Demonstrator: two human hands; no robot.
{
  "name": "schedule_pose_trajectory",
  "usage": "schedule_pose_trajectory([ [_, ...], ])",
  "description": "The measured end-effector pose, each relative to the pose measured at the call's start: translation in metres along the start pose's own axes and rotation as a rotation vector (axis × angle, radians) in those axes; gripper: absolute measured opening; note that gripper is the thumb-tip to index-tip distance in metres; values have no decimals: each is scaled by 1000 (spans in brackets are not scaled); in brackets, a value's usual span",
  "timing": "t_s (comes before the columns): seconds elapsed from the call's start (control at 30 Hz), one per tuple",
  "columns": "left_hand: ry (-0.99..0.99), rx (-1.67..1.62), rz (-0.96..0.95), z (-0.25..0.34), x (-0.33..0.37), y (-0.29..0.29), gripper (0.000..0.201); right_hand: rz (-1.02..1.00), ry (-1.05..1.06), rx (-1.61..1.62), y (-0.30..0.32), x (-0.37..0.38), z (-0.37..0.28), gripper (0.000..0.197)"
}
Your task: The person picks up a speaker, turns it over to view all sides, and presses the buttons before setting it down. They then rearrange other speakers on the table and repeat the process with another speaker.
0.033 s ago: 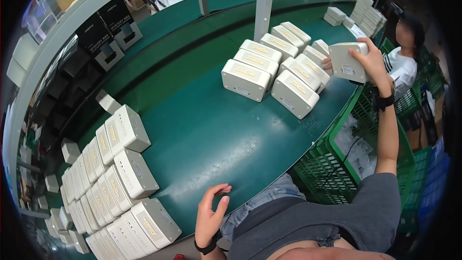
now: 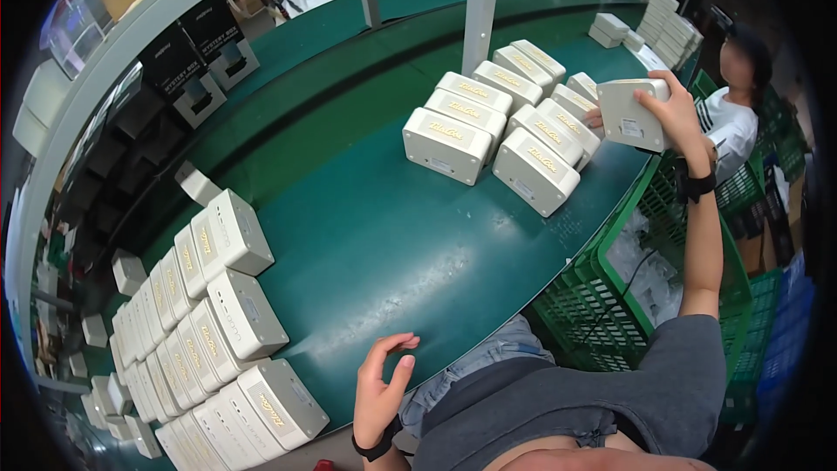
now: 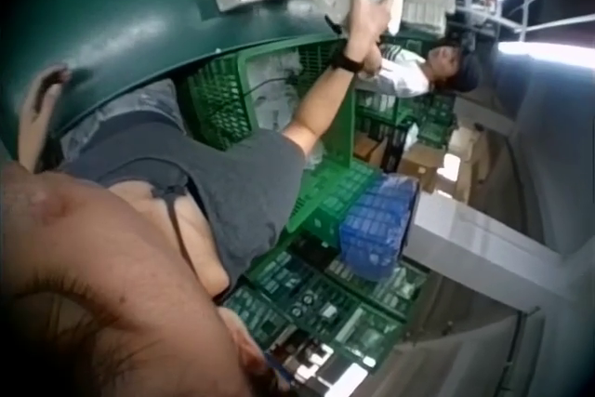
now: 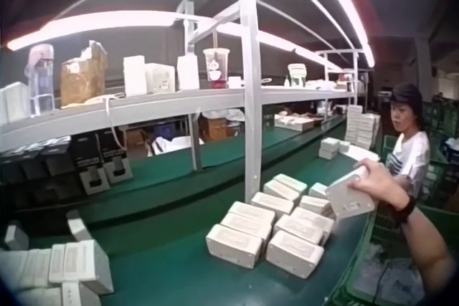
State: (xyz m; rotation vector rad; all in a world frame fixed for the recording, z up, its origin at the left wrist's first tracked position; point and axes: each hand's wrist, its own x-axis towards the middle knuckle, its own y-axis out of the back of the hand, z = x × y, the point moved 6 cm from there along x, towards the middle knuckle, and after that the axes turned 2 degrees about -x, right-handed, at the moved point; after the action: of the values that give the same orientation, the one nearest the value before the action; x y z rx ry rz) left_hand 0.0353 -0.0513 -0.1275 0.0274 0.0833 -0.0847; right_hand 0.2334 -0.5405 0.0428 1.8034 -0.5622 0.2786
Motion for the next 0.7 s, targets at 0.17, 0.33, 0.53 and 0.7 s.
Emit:
schedule_pose_trajectory([
  [0.17, -165, -123, 43, 23, 6, -1, 17, -10, 33, -45, -11, 4, 11, 49],
  [0.33, -424, -250, -8, 53, 17, -14, 12, -54, 38, 26, -9, 3, 21, 48],
  [0.53, -639, -532, -207, 97, 30, -30, 9, -88, 205, 105, -55, 26, 67, 47],
  [0.7, -761, -628, -272, 139, 21, -30, 10, -138, 69, 116, -112, 68, 120, 55],
])
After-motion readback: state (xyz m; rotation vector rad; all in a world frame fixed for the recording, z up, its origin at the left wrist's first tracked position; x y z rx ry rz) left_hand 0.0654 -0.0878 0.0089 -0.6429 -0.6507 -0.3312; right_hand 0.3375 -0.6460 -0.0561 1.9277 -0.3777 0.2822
